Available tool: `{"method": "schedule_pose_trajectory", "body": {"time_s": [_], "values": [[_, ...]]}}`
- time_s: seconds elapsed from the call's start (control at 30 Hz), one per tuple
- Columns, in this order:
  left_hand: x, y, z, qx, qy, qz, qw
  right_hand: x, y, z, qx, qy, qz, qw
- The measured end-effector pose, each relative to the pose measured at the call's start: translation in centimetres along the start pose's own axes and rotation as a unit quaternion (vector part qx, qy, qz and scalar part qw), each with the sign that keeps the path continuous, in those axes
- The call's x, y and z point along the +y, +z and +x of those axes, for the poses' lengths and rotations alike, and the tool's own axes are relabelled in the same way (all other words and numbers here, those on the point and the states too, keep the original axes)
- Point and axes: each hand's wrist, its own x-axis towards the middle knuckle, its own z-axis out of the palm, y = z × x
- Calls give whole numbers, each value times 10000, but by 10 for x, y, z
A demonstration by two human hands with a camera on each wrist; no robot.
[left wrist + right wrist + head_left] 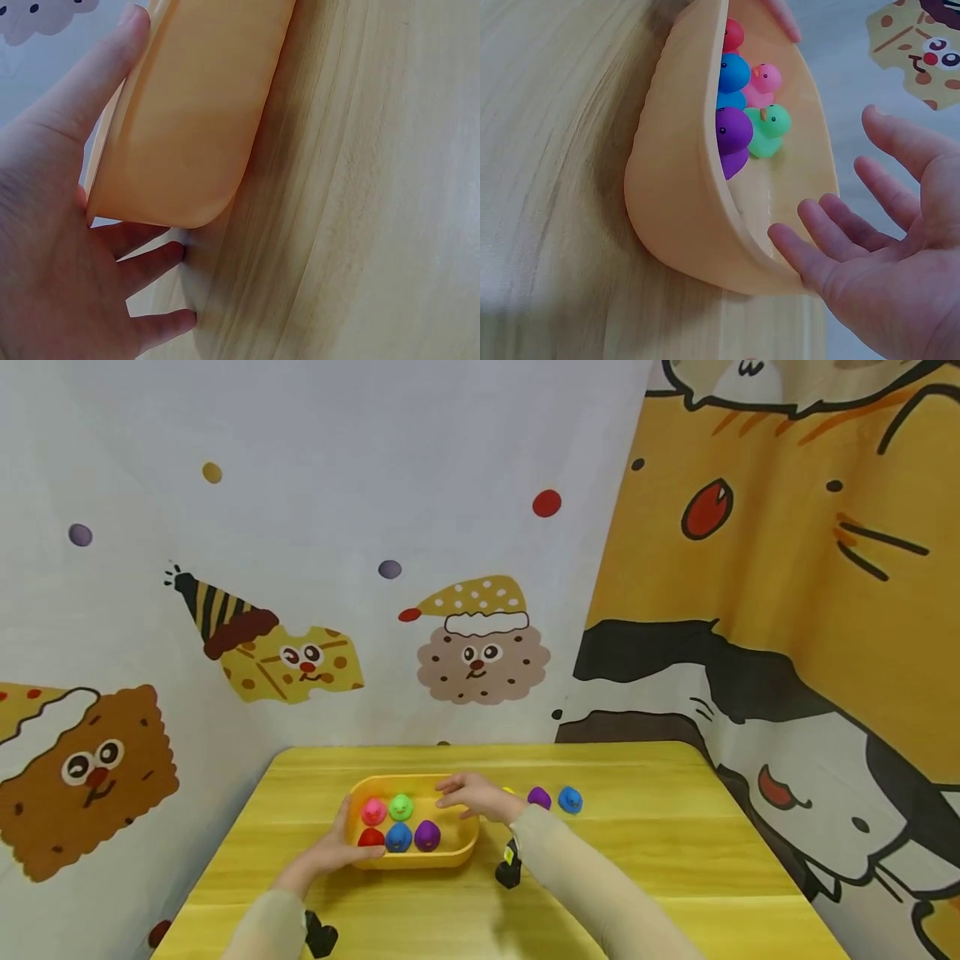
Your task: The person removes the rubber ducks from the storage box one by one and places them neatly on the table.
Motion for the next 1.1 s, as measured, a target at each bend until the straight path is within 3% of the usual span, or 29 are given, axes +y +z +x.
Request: {"method": "schedule_pose_trajectory", "body": {"time_s": [0.47, 0.7, 1.1], "values": [[5, -3, -3, 11, -127, 19, 9999, -4, 22, 8, 29, 242, -353, 9991], [6, -2, -4, 72, -325, -4, 9994, -2, 31, 7, -18, 265, -851, 9960], [5, -1, -3, 80, -125, 31, 9999, 0, 32, 5, 10, 273, -1055, 9940]]}}
